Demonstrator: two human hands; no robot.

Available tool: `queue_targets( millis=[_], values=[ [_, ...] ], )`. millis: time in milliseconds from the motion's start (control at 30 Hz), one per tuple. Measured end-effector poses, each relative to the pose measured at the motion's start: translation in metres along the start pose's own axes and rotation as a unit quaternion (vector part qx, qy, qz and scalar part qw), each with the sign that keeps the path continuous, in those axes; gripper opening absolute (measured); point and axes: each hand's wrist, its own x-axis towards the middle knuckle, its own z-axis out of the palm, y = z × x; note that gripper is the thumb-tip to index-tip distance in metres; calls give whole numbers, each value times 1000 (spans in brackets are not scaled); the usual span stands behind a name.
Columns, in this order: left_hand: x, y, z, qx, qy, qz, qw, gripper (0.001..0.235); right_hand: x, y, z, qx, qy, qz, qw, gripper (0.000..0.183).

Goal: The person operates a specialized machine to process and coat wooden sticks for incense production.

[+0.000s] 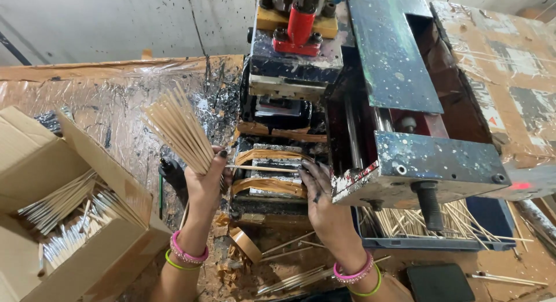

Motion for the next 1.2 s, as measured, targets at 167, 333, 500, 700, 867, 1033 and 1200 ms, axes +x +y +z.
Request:
queue_targets(
  millis=[167,333,500,700,867,1033,1200],
  values=[
    [1,-3,0,20,-2,8,1000,20,-5,2,6,26,-6,14,1000,45],
    [1,-5,-1,7,3,10,1000,21,2,-7,-3,27,-2,14,1000,42],
    [0,5,5,16,13,-17,1000,21,1,-4,-3,12,52,-5,999,30],
    [0,-2,-1,22,8,-12,1000,20,1,6,0,27,15,42,999,11],
    [-9,-6,-10,62,-8,6,998,25,14,5,-21,-189,49,-111,975,20],
    [-43,10,-21,96,18,46,994,30,-24,5,-30,14,64,-21,998,23],
    [-100,-16,-86,212,29,1,977,20,-112,48,-54,145,120,214,959,12]
  ],
)
